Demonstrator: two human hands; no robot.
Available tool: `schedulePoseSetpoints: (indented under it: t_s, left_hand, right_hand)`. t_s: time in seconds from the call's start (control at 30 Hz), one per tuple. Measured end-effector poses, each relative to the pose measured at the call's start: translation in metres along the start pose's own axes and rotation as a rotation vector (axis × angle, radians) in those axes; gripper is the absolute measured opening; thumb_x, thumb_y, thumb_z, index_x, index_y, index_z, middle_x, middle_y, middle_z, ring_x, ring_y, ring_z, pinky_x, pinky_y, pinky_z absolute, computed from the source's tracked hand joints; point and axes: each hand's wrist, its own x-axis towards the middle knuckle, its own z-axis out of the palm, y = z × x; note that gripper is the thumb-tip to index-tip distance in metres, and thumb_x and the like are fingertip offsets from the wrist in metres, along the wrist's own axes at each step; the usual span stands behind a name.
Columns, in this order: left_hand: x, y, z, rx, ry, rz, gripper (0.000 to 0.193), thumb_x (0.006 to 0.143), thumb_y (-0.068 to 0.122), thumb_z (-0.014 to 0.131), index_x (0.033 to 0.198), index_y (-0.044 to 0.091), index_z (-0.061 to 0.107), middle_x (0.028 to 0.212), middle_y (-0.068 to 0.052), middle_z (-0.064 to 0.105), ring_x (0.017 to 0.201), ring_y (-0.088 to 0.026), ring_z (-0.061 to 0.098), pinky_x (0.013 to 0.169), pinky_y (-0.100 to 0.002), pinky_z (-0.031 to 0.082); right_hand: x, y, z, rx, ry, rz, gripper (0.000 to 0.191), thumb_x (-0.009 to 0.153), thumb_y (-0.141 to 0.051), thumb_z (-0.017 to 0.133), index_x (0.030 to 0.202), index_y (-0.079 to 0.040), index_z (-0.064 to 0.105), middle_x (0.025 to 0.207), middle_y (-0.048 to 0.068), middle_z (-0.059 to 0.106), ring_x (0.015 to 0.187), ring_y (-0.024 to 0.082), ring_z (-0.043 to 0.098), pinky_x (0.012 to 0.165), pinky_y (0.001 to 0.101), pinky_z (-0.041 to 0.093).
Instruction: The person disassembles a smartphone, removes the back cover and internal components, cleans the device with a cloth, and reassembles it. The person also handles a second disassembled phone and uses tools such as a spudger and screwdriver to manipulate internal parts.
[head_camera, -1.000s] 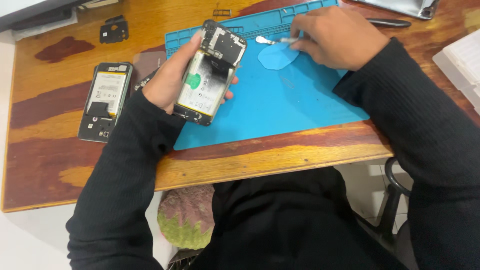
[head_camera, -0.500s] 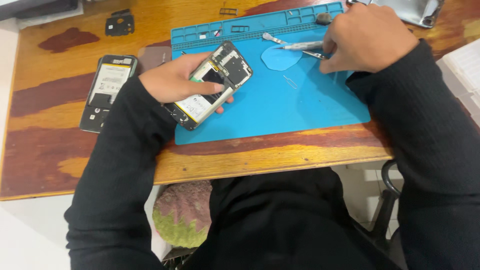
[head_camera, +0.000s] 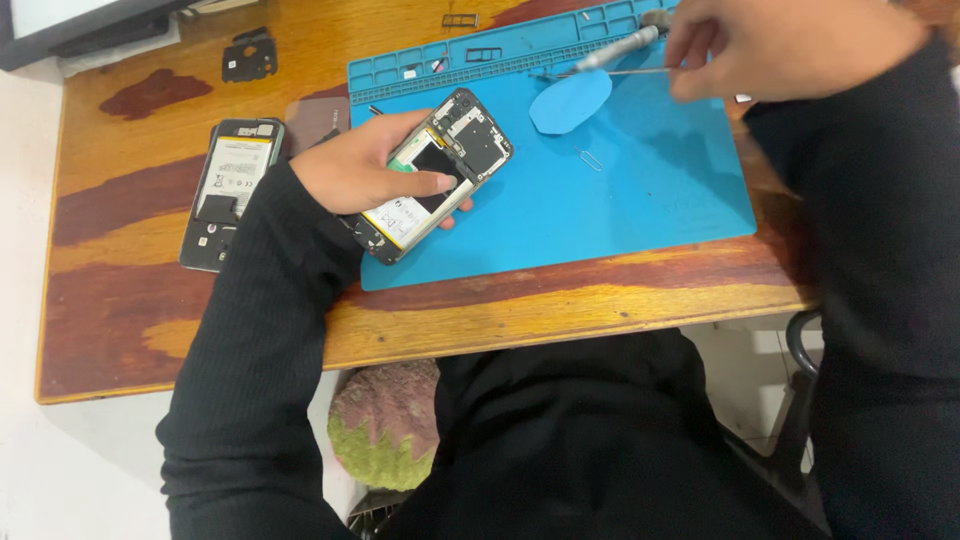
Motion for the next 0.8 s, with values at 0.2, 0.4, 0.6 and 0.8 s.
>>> schedulePoseSetpoints:
  t_s: [0.2, 0.4, 0.6, 0.8]
  left_hand:
    - [-0.003, -0.001, -0.002, 0.058, 0.009, 0.014, 0.050, 0.096, 0.008, 0.065, 0.142, 0.004, 0.046, 0.105, -0.013, 0.076, 0.086, -0.017, 0.077, 0.073, -0.030, 0.065]
    - [-0.006, 0.003, 0.002, 0.143, -0.043, 0.111, 0.045, 0.098, 0.010, 0.066, 0.140, 0.002, 0.049, 0.108, -0.010, 0.077, 0.093, -0.014, 0.075, 0.081, -0.029, 0.062]
    - [-0.007, 0.006, 0.009, 0.255, -0.027, 0.120, 0.040, 0.098, 0.010, 0.064, 0.135, 0.003, 0.052, 0.107, -0.007, 0.077, 0.096, -0.012, 0.073, 0.084, -0.028, 0.060]
    - [-0.009, 0.004, 0.017, 0.540, 0.121, 0.161, 0.036, 0.095, 0.015, 0.072, 0.125, 0.001, 0.058, 0.102, -0.012, 0.075, 0.094, -0.020, 0.073, 0.081, -0.033, 0.058]
  right_hand:
    - [0.009, 0.021, -0.015, 0.278, -0.086, -0.013, 0.030, 0.105, -0.023, 0.056, 0.120, 0.001, 0.065, 0.085, 0.013, 0.071, 0.068, 0.020, 0.073, 0.065, 0.0312, 0.059]
    - [-0.011, -0.025, -0.022, 0.241, 0.105, 0.098, 0.025, 0.107, -0.022, 0.059, 0.118, -0.002, 0.069, 0.092, 0.012, 0.070, 0.074, 0.023, 0.070, 0.067, 0.0337, 0.057]
    - [-0.006, -0.084, -0.002, 0.278, 0.272, -0.332, 0.020, 0.109, -0.021, 0.062, 0.117, -0.005, 0.072, 0.098, 0.011, 0.069, 0.080, 0.025, 0.068, 0.070, 0.0362, 0.056]
    - [0.000, -0.119, 0.036, -0.040, 0.415, -0.543, 0.016, 0.100, -0.023, 0.073, 0.099, -0.007, 0.074, 0.085, 0.006, 0.065, 0.077, 0.028, 0.067, 0.065, 0.0404, 0.052]
